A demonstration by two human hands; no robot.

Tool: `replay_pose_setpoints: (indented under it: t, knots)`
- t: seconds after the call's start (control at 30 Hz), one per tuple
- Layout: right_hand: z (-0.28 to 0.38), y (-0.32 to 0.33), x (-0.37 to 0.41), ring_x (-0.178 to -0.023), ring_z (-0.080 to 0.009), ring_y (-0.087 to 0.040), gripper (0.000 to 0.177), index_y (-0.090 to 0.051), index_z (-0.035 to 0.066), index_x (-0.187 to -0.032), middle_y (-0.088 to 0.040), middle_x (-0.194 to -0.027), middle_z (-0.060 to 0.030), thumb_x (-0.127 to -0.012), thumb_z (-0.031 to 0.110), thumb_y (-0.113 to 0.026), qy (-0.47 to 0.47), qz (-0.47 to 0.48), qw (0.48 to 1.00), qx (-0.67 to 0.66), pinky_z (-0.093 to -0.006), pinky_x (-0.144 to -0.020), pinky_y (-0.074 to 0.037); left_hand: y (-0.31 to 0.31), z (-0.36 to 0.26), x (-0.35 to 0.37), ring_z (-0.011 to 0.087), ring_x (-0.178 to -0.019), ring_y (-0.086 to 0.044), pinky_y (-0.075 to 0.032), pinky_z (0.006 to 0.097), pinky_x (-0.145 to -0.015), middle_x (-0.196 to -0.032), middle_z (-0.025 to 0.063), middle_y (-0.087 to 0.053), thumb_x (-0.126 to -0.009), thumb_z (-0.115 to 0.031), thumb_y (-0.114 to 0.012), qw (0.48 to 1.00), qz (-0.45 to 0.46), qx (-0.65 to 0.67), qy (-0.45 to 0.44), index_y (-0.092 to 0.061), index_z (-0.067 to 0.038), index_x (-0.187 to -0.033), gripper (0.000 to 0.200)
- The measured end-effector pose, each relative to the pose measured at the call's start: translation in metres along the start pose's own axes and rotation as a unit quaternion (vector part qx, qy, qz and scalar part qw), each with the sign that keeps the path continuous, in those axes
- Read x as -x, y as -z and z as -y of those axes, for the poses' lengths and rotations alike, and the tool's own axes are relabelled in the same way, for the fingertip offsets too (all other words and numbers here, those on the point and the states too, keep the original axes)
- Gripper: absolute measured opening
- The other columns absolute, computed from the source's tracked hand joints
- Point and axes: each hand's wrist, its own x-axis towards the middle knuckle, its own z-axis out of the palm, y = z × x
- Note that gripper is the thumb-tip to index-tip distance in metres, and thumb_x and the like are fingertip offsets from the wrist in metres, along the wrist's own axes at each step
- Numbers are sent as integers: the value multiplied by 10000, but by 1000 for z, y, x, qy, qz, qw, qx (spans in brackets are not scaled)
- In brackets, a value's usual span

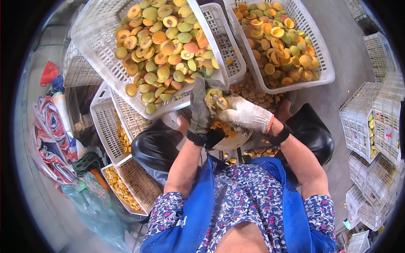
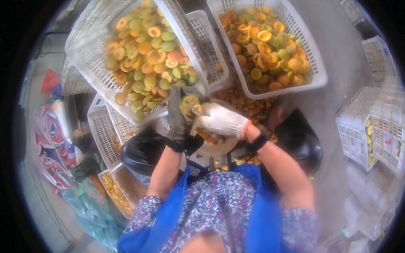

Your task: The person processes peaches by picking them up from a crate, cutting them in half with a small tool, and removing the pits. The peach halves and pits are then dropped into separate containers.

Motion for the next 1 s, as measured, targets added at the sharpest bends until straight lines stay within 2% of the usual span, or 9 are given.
replay_pose_setpoints:
  t: [0.07,0.27,0.47,0.5,0.63,0.73,0.87,0.93,1.0]
  knots:
    - [-15,-5,-8,-816,-305,-644,275,-598,-10,-1035,-642,-883,-205,-865,184,-503,177,-80,969,154,-383,-715,-512,18,8,-11,184,-771,-601,-510,346,-831,-813,89,-611,-1009,-433,-421,999,45,-15,1,-591,-27,-858,466]
    - [-13,-18,0,-815,-424,-614,286,-568,-2,-1036,-638,-866,-231,-867,226,-530,130,-65,954,261,-454,-723,-497,25,-4,-13,187,-751,-570,-475,377,-891,-761,83,-579,-1008,-422,-423,979,196,-53,-21,-565,-35,-757,483]
    - [25,-30,15,-740,-246,-622,322,-588,-6,-1038,-633,-779,-130,-850,252,-545,-59,47,995,-58,-369,-716,-498,30,-8,-3,194,-747,-577,-486,348,-775,-755,85,-588,-1007,-370,-460,979,203,-1,-7,-597,-12,-812,430]
    - [0,-37,1,-701,-196,-603,294,-619,6,-997,-626,-758,-126,-850,252,-554,91,-25,994,57,-335,-690,-495,32,-21,-4,193,-763,-582,-485,332,-759,-774,87,-606,-1013,-332,-461,972,217,-86,8,-604,-4,-813,410]
    - [10,-31,6,-691,-127,-570,274,-630,28,-1039,-614,-773,-122,-857,223,-568,29,29,986,162,-265,-666,-485,30,-43,5,195,-759,-585,-493,302,-726,-758,87,-609,-1012,-333,-461,944,226,-228,70,-602,-7,-780,424]
    - [22,-33,23,-733,-38,-548,265,-640,69,-1117,-624,-851,10,-886,200,-630,-48,118,948,-290,-208,-648,-477,22,-38,11,202,-727,-570,-497,312,-726,-724,84,-590,-1015,-377,-436,970,182,73,146,-591,-24,-754,466]
    - [24,-22,27,-680,-35,-525,294,-651,66,-1067,-599,-829,40,-833,237,-703,-56,131,953,-267,-207,-593,-451,32,-24,12,208,-723,-570,-505,327,-714,-685,79,-553,-1015,-420,-407,976,149,5,156,-566,-38,-716,511]
    - [26,-21,33,-814,-56,-547,372,-626,32,-1162,-612,-949,9,-861,243,-689,-63,156,960,-223,-220,-671,-471,28,-31,21,206,-707,-571,-492,329,-698,-680,78,-556,-1015,-402,-423,979,176,-56,85,-553,-47,-707,488]
    - [30,-18,44,-649,-48,-518,304,-638,44,-1022,-584,-787,27,-807,254,-687,-46,150,956,-250,-211,-564,-425,56,-27,14,206,-703,-575,-506,362,-750,-744,79,-589,-1006,-410,-451,739,191,-558,-327,-555,-56,-807,419]
